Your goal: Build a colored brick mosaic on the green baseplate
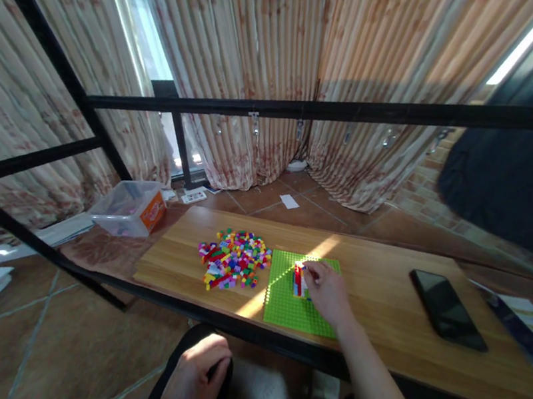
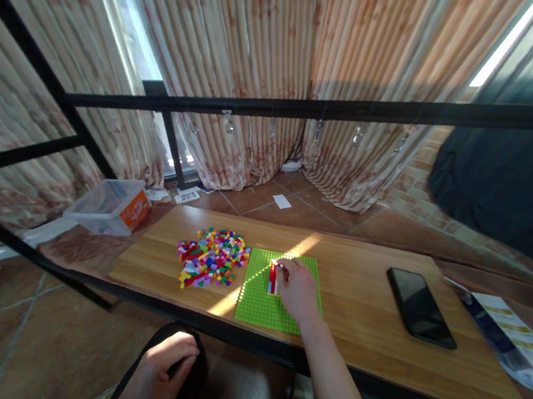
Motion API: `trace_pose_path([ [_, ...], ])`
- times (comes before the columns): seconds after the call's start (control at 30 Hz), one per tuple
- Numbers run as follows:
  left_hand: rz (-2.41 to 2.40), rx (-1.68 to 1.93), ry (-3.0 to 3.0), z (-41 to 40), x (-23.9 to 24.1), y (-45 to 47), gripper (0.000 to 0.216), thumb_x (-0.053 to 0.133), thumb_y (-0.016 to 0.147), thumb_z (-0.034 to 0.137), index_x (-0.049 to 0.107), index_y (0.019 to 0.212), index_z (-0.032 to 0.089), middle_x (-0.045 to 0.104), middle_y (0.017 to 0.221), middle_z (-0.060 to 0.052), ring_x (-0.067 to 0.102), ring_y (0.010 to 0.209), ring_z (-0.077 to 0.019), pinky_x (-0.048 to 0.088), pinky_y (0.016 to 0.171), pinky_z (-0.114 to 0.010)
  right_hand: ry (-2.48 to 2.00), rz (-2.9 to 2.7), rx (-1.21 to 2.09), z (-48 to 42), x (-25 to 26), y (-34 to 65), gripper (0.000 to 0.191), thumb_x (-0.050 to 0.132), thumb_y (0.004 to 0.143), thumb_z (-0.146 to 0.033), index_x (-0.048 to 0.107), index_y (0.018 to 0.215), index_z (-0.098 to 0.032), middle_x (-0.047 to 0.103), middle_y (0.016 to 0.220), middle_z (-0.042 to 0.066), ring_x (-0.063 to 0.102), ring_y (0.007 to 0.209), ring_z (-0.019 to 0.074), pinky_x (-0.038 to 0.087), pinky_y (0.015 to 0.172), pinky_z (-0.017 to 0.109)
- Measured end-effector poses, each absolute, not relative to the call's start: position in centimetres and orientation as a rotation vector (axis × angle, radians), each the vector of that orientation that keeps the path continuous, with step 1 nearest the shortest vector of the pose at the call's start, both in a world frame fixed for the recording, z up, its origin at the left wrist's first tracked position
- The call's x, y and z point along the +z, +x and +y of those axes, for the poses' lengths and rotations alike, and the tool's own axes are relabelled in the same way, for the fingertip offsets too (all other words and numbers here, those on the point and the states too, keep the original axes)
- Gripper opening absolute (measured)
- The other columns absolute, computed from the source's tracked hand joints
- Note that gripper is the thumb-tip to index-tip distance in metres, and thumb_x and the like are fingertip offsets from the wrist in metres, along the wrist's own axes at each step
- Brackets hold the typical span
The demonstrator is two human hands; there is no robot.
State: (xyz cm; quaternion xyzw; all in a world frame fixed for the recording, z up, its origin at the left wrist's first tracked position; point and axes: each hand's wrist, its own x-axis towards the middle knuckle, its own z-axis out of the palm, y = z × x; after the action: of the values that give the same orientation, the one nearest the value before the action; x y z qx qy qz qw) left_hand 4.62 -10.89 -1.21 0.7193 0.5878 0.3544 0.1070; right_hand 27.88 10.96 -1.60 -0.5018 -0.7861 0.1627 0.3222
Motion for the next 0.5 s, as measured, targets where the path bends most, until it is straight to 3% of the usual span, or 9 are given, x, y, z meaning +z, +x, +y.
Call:
trace_pose_path([
  [0.2,1.764,1.048,2.057,-10.5,-1.4,4.7,0.019,0.051,0.089,0.020,0.069,0.082,0.022,0.064,0.074,-0.003,0.061,0.069,-0.0139,0.053,0.064,-0.022,-1.338,-2.259,0.309,12.0,-1.4,28.0,0.024,0.051,0.094,-0.029,0.073,0.099,-0.022,0.070,0.101,0.007,0.059,0.096,0.0220,0.041,0.087,0.032],
  [0.5,1.767,1.031,2.047,-10.6,-1.6,4.7,0.018,0.051,0.089,0.018,0.068,0.084,0.022,0.065,0.076,-0.003,0.062,0.069,-0.0136,0.054,0.066,-0.022,-1.327,-2.241,0.353,12.1,-1.4,28.1,0.019,0.058,0.091,-0.032,0.075,0.096,-0.025,0.070,0.102,0.005,0.057,0.097,0.0218,0.039,0.085,0.033],
])
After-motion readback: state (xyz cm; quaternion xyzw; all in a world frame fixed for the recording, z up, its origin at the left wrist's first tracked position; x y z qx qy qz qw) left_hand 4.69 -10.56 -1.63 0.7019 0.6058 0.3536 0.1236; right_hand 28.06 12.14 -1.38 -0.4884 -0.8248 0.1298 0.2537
